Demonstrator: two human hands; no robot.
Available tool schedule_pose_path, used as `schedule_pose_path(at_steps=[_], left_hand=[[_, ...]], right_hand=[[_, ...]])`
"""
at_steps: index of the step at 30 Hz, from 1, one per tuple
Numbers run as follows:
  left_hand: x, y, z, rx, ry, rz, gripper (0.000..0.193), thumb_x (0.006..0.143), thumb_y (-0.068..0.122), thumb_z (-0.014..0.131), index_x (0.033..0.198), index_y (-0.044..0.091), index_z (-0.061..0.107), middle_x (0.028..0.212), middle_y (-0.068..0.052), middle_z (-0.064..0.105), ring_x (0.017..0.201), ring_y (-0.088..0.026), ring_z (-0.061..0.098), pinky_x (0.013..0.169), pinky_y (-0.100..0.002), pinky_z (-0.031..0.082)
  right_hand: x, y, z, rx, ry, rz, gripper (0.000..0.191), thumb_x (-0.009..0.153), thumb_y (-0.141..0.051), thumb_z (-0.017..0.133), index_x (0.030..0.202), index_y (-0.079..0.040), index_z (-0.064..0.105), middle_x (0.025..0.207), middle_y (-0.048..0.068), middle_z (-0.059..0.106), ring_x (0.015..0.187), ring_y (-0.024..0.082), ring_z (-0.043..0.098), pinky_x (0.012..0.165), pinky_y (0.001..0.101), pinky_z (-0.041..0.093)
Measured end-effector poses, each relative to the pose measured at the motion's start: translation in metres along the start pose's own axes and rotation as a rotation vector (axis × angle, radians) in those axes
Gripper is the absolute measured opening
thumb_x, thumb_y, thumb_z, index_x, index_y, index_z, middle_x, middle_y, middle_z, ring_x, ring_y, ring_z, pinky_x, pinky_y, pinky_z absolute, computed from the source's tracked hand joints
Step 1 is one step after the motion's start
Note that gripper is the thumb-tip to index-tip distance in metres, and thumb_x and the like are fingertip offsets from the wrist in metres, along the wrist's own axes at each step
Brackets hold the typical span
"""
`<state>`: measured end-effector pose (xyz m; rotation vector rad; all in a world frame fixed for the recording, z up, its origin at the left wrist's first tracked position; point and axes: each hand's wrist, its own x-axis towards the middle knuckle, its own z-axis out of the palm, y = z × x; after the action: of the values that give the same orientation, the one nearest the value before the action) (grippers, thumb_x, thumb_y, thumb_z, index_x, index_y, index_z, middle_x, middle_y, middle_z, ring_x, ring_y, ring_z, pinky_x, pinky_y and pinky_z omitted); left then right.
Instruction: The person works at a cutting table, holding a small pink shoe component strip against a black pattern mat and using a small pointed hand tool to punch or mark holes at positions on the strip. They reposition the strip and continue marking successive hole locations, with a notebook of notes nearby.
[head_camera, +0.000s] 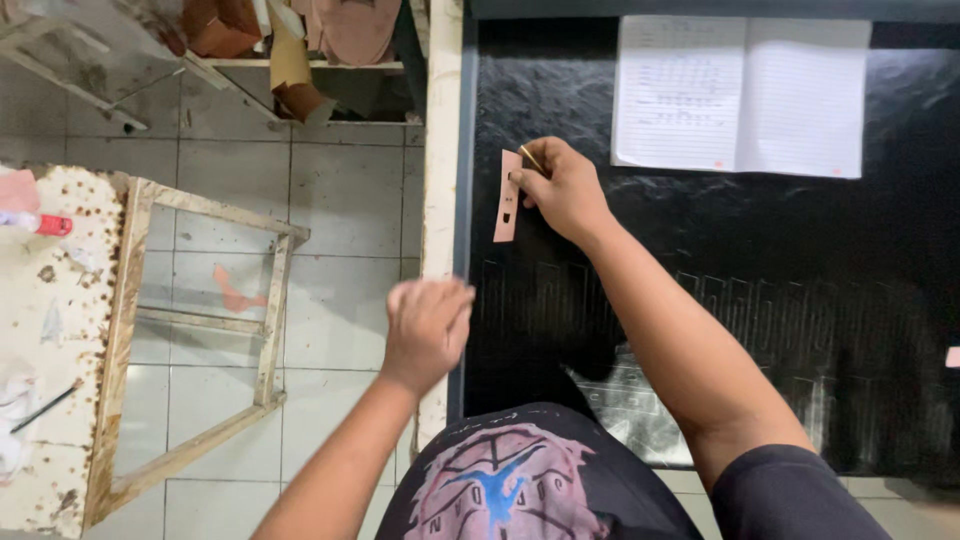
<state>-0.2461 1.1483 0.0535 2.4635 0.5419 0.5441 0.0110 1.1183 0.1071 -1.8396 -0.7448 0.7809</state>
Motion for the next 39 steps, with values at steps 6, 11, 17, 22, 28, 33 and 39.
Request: schedule_pose_path(at_steps=[6, 11, 17, 22, 28, 33, 39], left_hand=[[0.088, -0.027, 0.006, 0.016, -0.022, -0.009, 0.047, 0.086, 0.023, 0.075, 0.131, 0.015, 0.065, 0.146, -0.010, 0.052, 0.140, -0.032, 0.042, 0.115, -0.054, 0.027], [0.112, -0.034, 0.009, -0.030, -0.156, -0.027, 0.060, 0.086, 0.030, 0.077, 0.142, 0.021, 0.059, 0.164, -0.012, 0.032, 0.153, -0.037, 0.020, 0.120, -0.056, 0.021], [0.108, -0.036, 0.015, -0.074, -0.195, -0.118, 0.061, 0.084, 0.031, 0.078, 0.142, 0.026, 0.060, 0.165, -0.008, 0.031, 0.155, -0.035, 0.018, 0.121, -0.055, 0.024], [0.109, -0.038, 0.016, -0.078, -0.198, -0.133, 0.058, 0.085, 0.034, 0.078, 0.141, 0.029, 0.062, 0.165, -0.006, 0.032, 0.155, -0.034, 0.018, 0.121, -0.055, 0.024], [0.108, -0.040, 0.020, -0.078, -0.192, -0.126, 0.054, 0.088, 0.034, 0.076, 0.141, 0.030, 0.064, 0.166, -0.006, 0.032, 0.155, -0.034, 0.017, 0.121, -0.055, 0.021], [0.106, -0.041, 0.021, -0.064, -0.187, -0.116, 0.054, 0.089, 0.034, 0.075, 0.142, 0.031, 0.064, 0.166, -0.006, 0.032, 0.155, -0.034, 0.017, 0.122, -0.055, 0.021], [0.107, -0.041, 0.020, -0.069, -0.197, -0.132, 0.053, 0.090, 0.034, 0.073, 0.142, 0.031, 0.063, 0.166, -0.005, 0.031, 0.156, -0.034, 0.017, 0.124, -0.053, 0.019]], right_hand=[[-0.008, 0.007, 0.008, -0.451, 0.107, -0.265, 0.038, 0.090, -0.018, 0.080, 0.123, -0.003, 0.067, 0.107, 0.012, 0.070, 0.094, 0.028, 0.070, 0.083, 0.0371, 0.056], [-0.023, 0.024, -0.001, -0.539, -0.061, -0.230, 0.059, 0.079, -0.019, 0.082, 0.134, -0.010, 0.064, 0.121, 0.011, 0.061, 0.099, 0.029, 0.067, 0.085, 0.0391, 0.055], [-0.023, 0.038, -0.002, -0.614, -0.106, -0.177, 0.064, 0.080, -0.027, 0.084, 0.139, -0.017, 0.062, 0.123, 0.010, 0.058, 0.101, 0.028, 0.066, 0.086, 0.0408, 0.055], [-0.021, 0.043, -0.002, -0.678, -0.141, -0.188, 0.073, 0.076, -0.031, 0.085, 0.143, -0.018, 0.058, 0.127, 0.013, 0.055, 0.105, 0.031, 0.066, 0.087, 0.0421, 0.055], [-0.023, 0.045, -0.004, -0.689, -0.163, -0.187, 0.080, 0.074, -0.032, 0.087, 0.146, -0.018, 0.055, 0.127, 0.014, 0.054, 0.103, 0.031, 0.065, 0.087, 0.0422, 0.055], [-0.023, 0.047, -0.003, -0.692, -0.158, -0.235, 0.083, 0.072, -0.030, 0.089, 0.147, -0.018, 0.054, 0.128, 0.014, 0.053, 0.107, 0.033, 0.064, 0.088, 0.0427, 0.054], [-0.023, 0.047, -0.001, -0.709, -0.148, -0.242, 0.082, 0.073, -0.031, 0.089, 0.147, -0.018, 0.054, 0.129, 0.015, 0.053, 0.108, 0.034, 0.064, 0.089, 0.0430, 0.054]])
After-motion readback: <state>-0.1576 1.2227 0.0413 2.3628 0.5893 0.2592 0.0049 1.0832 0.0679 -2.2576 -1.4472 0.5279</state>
